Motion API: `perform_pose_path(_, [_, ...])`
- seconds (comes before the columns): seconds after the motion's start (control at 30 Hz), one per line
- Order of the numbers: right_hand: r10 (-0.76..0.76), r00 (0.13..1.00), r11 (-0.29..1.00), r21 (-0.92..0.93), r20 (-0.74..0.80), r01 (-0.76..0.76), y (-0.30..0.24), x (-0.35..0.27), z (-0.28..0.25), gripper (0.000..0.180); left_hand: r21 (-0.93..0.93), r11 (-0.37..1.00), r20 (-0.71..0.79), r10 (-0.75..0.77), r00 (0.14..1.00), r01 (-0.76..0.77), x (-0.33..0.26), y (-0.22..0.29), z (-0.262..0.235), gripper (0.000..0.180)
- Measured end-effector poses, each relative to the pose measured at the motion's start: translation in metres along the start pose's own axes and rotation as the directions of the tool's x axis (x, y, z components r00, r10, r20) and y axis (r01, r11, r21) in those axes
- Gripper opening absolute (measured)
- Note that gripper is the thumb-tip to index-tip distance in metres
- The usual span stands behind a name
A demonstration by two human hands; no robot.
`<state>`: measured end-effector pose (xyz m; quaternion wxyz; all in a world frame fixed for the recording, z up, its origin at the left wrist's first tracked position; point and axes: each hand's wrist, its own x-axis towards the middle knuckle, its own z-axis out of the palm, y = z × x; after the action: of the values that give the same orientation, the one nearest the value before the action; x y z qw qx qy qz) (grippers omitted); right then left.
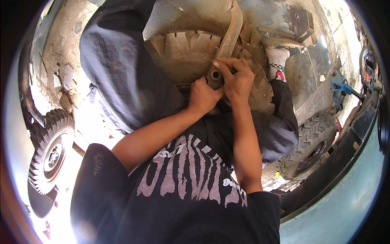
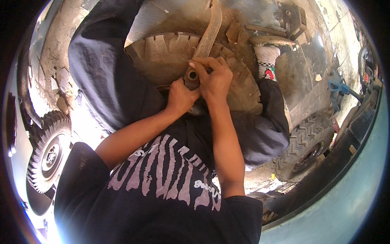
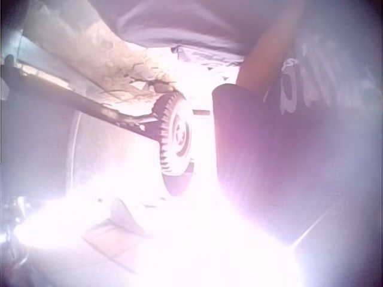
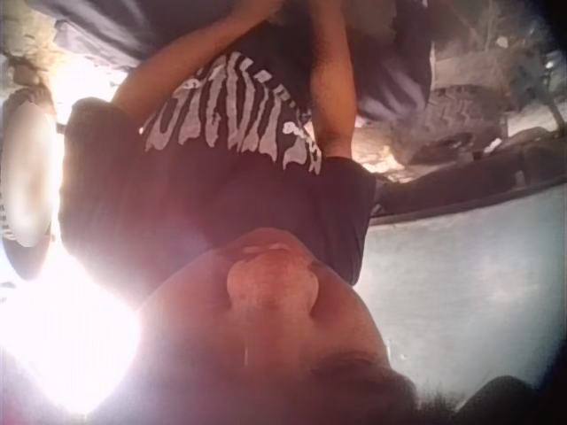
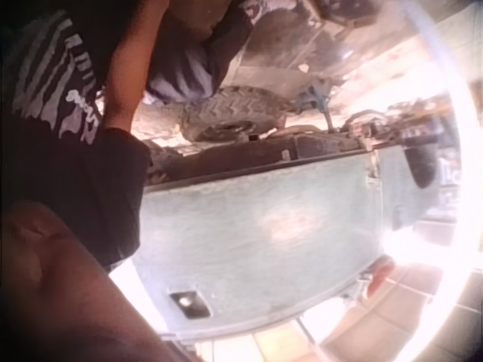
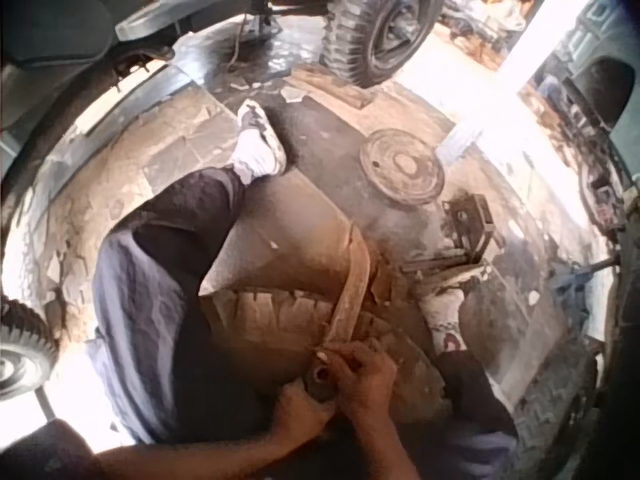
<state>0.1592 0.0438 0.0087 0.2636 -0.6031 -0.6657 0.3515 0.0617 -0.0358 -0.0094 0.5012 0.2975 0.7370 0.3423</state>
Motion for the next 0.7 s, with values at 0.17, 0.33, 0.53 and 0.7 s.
perform_pose_path(0.17, [0.077, 0.997, 0.997, 0.000, -0.006, -0.077, 0.001, -0.011, -0.008, 0.019, 0.040, 0.997, -0.038, 0.071, 0.997, -0.069, 0.002, -0.009, 0.003, 0.057])
perform_pose_path(0.33, [0.028, 0.999, 1.000, -0.002, 0.020, -0.028, 0.010, -0.015, -0.016, 0.021, -0.007, 0.997, -0.016, 0.070, 0.997, -0.070, 0.001, -0.010, 0.003, 0.058])
perform_pose_path(0.53, [-0.048, 0.996, 0.999, -0.015, 0.082, 0.050, -0.011, 0.010, 0.006, 0.020, 0.075, 0.997, 0.053, 0.000, 0.999, -0.004, 0.000, -0.005, -0.003, 0.061])
perform_pose_path(0.7, [0.015, 0.997, 1.000, 0.013, 0.080, -0.016, -0.009, -0.004, -0.005, 0.018, 0.015, 1.000, 0.053, 0.012, 0.999, -0.013, -0.003, -0.010, 0.002, 0.062])
